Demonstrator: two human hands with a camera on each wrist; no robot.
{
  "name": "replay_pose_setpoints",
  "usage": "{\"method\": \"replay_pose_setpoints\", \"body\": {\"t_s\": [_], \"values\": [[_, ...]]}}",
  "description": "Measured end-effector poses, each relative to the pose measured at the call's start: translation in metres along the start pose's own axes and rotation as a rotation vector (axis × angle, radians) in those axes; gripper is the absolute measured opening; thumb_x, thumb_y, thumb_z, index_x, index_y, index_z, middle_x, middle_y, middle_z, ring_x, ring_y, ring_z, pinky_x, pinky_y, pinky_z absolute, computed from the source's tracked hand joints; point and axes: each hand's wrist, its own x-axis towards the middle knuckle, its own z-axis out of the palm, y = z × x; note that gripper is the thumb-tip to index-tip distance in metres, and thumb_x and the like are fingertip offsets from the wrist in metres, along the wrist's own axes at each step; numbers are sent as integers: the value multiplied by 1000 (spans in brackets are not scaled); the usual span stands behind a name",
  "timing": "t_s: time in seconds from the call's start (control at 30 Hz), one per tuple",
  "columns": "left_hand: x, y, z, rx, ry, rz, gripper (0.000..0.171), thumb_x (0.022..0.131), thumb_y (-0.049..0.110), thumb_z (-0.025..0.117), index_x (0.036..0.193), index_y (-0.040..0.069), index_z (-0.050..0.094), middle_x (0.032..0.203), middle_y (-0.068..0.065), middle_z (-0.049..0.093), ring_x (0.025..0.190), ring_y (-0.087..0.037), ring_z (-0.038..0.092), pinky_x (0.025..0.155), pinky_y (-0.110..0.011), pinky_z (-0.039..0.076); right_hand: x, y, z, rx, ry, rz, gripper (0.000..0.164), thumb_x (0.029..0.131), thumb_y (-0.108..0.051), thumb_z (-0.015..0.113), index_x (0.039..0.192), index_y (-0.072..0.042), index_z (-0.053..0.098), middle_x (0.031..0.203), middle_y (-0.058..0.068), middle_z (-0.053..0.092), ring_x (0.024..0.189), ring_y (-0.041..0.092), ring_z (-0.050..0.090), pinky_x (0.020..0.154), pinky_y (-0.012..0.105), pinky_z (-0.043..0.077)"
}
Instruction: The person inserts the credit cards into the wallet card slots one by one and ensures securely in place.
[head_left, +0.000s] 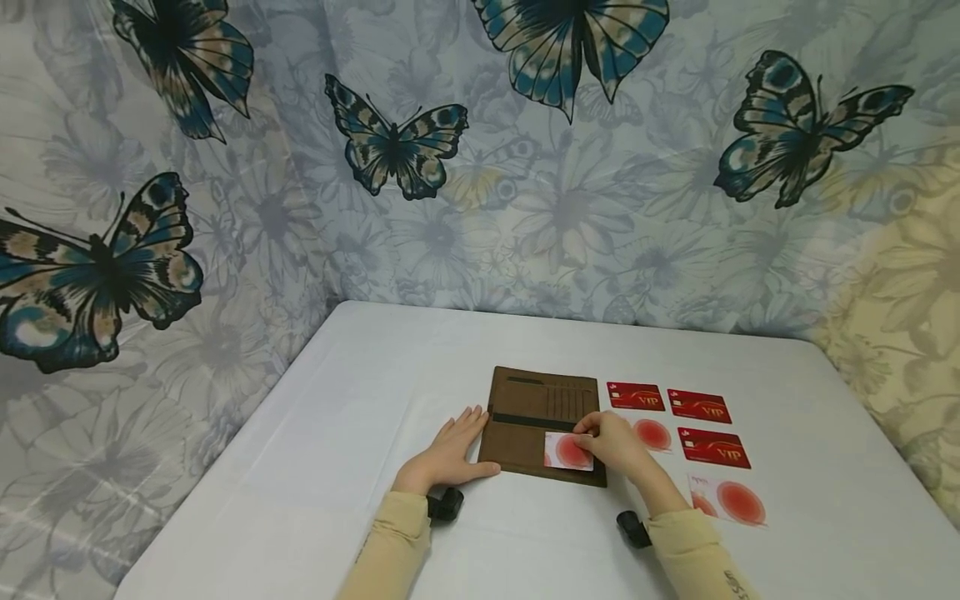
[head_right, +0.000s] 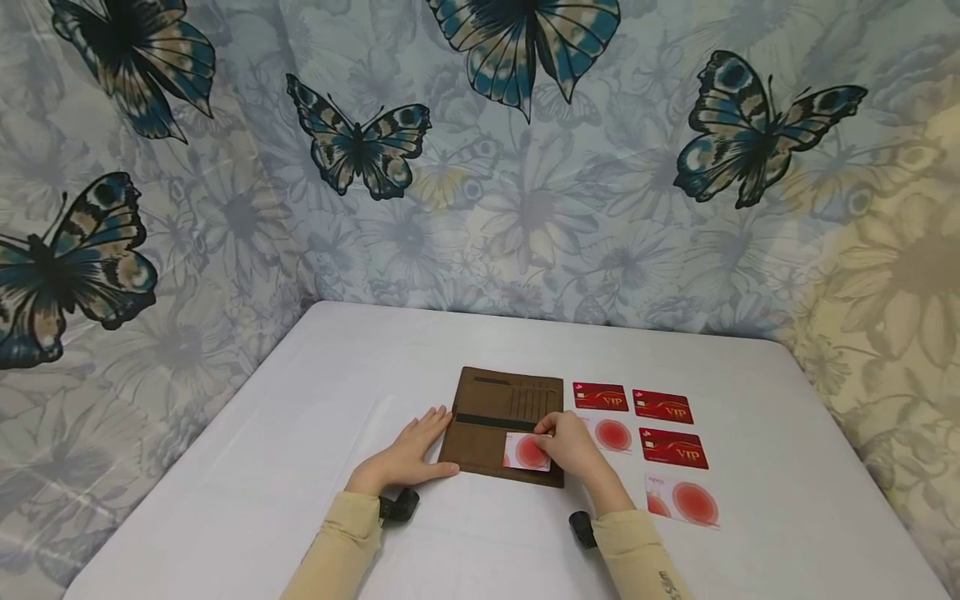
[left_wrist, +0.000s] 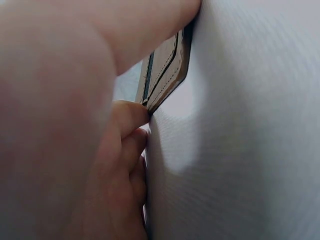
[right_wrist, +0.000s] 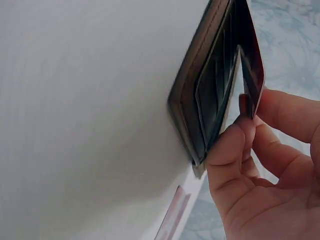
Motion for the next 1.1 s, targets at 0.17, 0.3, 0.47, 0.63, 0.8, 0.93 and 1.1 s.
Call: {"method": "replay_pose_setpoints", "body": {"t_s": [0.17, 0.3, 0.47, 0.63, 0.8, 0.93, 1.1], "values": [[-1, 0, 0, -5, 6, 3, 87, 77, 57, 50, 139, 8, 14, 143, -8, 9, 130, -20, 3, 103, -41, 3, 3, -2, 7, 4, 6, -25, 8, 75, -7, 66, 78, -2, 60, 64, 2, 48, 59, 15, 42, 49, 24, 38], [-2, -1, 0, -7, 7, -3, 87, 77, 57, 50, 139, 8, 14, 143, -7, 9, 130, -20, 3, 103, -40, 3, 5, -5, 10, -29, -4, -12, 8, 75, -9, 66, 78, -3, 61, 64, 2, 48, 60, 15, 43, 50, 24, 38], [-2, -1, 2, -10, 10, -3, 87, 77, 57, 50, 139, 7, 15, 143, -8, 9, 130, -21, 3, 103, -40, 3, 5, -10, 13, -56, -13, 6, 8, 75, -11, 66, 78, -5, 61, 64, 1, 50, 59, 15, 44, 50, 26, 38], [-1, 0, 3, -4, 15, -4, 88, 76, 58, 50, 139, 7, 15, 143, -8, 10, 130, -20, 3, 103, -40, 4, 7, -14, 17, -45, -13, 10, 7, 75, -8, 66, 76, -3, 61, 64, 2, 52, 59, 15, 45, 51, 25, 40], [-1, 3, 2, -3, 16, -5, 88, 76, 57, 51, 139, 6, 15, 143, -8, 10, 130, -20, 4, 103, -41, 3, 8, -19, 21, -40, 4, 35, 8, 75, -9, 66, 77, -3, 61, 66, 3, 53, 61, 16, 45, 52, 26, 42], [0, 4, 2, 4, 19, -3, 87, 77, 56, 51, 139, 6, 16, 143, -8, 10, 130, -21, 4, 103, -41, 4, 9, -25, 23, -46, 30, 32, 10, 75, -10, 67, 76, -2, 62, 66, 4, 54, 63, 17, 46, 53, 27, 43], [0, 4, 2, 9, 15, -10, 87, 77, 57, 50, 139, 7, 15, 143, -7, 9, 130, -20, 3, 103, -40, 4, 9, -29, 28, -54, 44, 19, 9, 74, -9, 67, 74, -2, 62, 65, 3, 54, 61, 16, 48, 53, 27, 44]]}}
